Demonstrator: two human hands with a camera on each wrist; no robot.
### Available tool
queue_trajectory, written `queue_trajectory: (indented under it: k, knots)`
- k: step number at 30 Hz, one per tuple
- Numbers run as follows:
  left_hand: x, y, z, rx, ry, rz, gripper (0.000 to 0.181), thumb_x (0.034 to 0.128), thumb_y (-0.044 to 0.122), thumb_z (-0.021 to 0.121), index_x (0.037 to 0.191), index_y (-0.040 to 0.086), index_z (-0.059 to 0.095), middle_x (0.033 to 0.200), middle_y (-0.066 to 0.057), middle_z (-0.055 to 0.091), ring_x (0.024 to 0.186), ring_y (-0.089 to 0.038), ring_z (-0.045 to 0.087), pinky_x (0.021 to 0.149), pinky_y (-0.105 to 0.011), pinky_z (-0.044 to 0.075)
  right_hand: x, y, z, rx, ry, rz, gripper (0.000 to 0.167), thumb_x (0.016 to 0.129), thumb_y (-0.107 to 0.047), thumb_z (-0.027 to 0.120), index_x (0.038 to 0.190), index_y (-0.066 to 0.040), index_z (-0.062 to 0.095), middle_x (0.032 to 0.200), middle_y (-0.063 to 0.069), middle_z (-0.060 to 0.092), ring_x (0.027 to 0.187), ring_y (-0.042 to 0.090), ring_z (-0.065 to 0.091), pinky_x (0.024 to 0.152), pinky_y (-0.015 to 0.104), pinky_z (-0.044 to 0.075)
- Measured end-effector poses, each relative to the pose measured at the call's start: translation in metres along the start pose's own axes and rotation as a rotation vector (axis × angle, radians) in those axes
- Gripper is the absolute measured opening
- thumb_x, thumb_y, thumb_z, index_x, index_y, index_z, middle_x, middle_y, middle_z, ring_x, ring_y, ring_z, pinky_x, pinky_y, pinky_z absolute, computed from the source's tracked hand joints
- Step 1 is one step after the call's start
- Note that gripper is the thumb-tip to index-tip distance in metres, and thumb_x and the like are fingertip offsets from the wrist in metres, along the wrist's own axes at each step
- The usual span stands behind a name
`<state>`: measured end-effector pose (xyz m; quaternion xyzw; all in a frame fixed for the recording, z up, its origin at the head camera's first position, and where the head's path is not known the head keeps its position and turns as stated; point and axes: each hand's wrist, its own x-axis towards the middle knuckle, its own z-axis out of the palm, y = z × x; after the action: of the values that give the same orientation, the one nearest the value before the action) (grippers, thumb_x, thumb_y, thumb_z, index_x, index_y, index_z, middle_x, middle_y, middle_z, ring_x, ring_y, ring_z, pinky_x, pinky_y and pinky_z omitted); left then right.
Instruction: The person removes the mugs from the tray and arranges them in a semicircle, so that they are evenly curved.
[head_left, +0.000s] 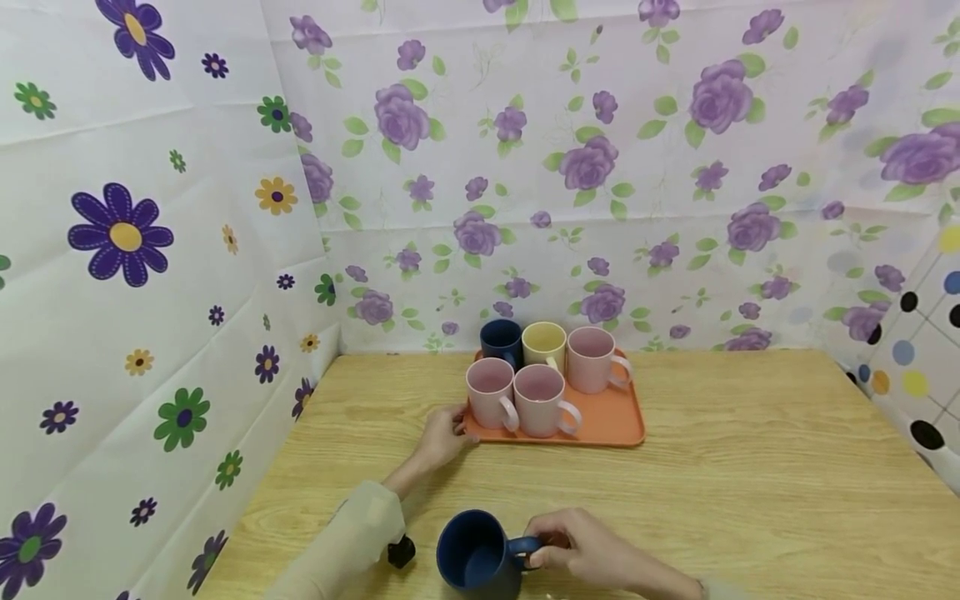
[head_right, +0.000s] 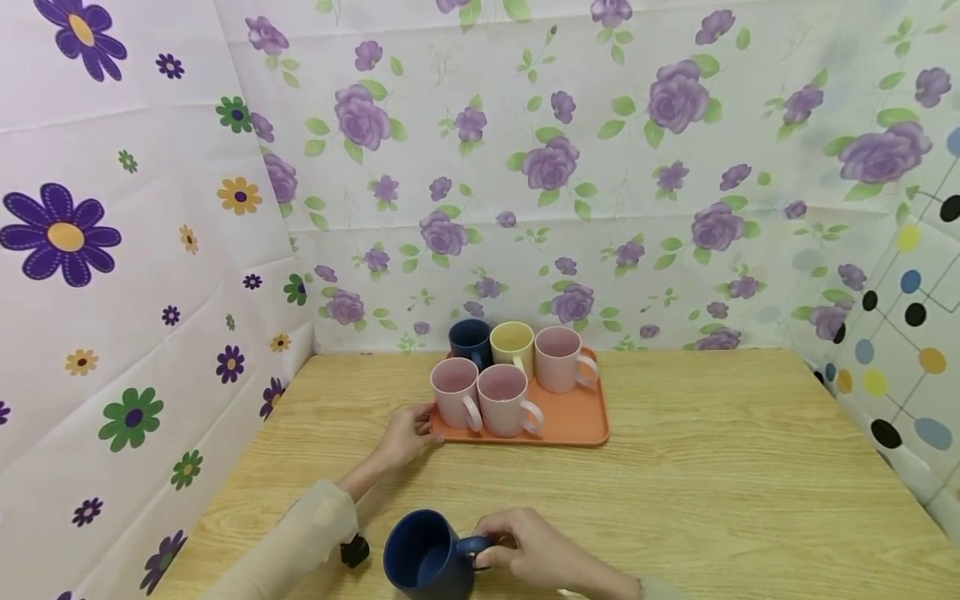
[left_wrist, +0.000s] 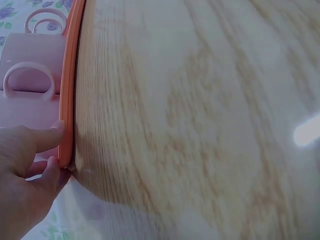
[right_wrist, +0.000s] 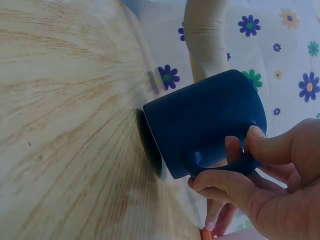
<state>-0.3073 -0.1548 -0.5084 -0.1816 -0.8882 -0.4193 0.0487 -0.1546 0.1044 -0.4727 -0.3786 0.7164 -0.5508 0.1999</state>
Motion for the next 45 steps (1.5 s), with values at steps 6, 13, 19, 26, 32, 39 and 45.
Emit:
queue_trajectory:
  k: [6, 13, 19, 26, 32, 39, 45]
  knots:
    - [-0.002, -0.006, -0.003, -0.109, -0.036, 0.004, 0.050, 0.0776, -0.012, 0.071, 0.124, -0.019, 0.053, 0.117, -0.034, 0.062, 0.108, -0.040, 0.064, 0.088, -0.031, 0.058, 0.005, 0.005, 0.009, 0.034, -0.029, -0.014, 0.020, 0.093, -0.020, 0.062, 0.095, -0.002, 0.067, 0.085, 0.005, 0.063, 0.076, -0.005, 0.053, 0.068, 0.009, 0.047]
    - [0.000, -0.004, -0.004, -0.110, -0.048, 0.005, 0.049, 0.0775, -0.014, 0.070, 0.123, -0.019, 0.054, 0.117, -0.034, 0.062, 0.108, -0.040, 0.064, 0.088, -0.033, 0.058, 0.010, 0.007, 0.015, 0.074, -0.122, -0.005, 0.019, 0.095, -0.020, 0.060, 0.098, -0.002, 0.064, 0.083, 0.006, 0.053, 0.079, -0.004, 0.048, 0.072, 0.010, 0.043]
    - [0.003, -0.003, -0.004, -0.162, -0.061, -0.038, 0.050, 0.0787, -0.014, 0.069, 0.125, -0.021, 0.051, 0.119, -0.037, 0.060, 0.110, -0.042, 0.063, 0.089, -0.034, 0.058, 0.013, 0.005, 0.018, 0.080, -0.188, 0.040, 0.016, 0.096, -0.021, 0.059, 0.096, -0.005, 0.063, 0.080, -0.006, 0.049, 0.076, -0.003, 0.049, 0.068, 0.009, 0.041]
    - [0.003, -0.002, -0.004, -0.155, -0.075, -0.076, 0.050, 0.0802, -0.012, 0.069, 0.126, -0.021, 0.050, 0.119, -0.037, 0.059, 0.110, -0.040, 0.063, 0.087, -0.029, 0.059, 0.014, 0.004, 0.025, 0.161, -0.236, 0.065, 0.018, 0.097, -0.017, 0.057, 0.100, -0.001, 0.064, 0.084, -0.010, 0.056, 0.075, -0.004, 0.053, 0.072, 0.008, 0.046]
    - [0.002, -0.001, -0.004, -0.129, -0.063, -0.077, 0.046, 0.0793, -0.013, 0.069, 0.123, -0.019, 0.055, 0.117, -0.034, 0.062, 0.108, -0.039, 0.064, 0.086, -0.030, 0.059, 0.016, 0.001, 0.031, 0.196, -0.250, 0.110, 0.018, 0.098, -0.018, 0.054, 0.104, -0.005, 0.066, 0.085, -0.012, 0.057, 0.078, -0.002, 0.055, 0.074, 0.010, 0.047]
    - [0.002, 0.001, -0.004, -0.121, -0.070, -0.086, 0.045, 0.0793, -0.013, 0.069, 0.122, -0.018, 0.055, 0.117, -0.034, 0.062, 0.108, -0.039, 0.064, 0.085, -0.030, 0.060, 0.019, 0.005, 0.034, 0.191, -0.262, 0.094, 0.020, 0.098, -0.018, 0.055, 0.103, -0.002, 0.065, 0.086, -0.012, 0.056, 0.078, -0.004, 0.054, 0.074, 0.009, 0.046]
    - [0.003, 0.000, -0.005, -0.115, -0.078, -0.069, 0.044, 0.0795, -0.013, 0.068, 0.121, -0.018, 0.056, 0.115, -0.035, 0.062, 0.107, -0.039, 0.065, 0.086, -0.030, 0.059, 0.018, 0.006, 0.035, 0.187, -0.305, 0.079, 0.021, 0.098, -0.016, 0.054, 0.101, 0.003, 0.062, 0.087, -0.013, 0.054, 0.079, -0.006, 0.054, 0.076, 0.007, 0.048]
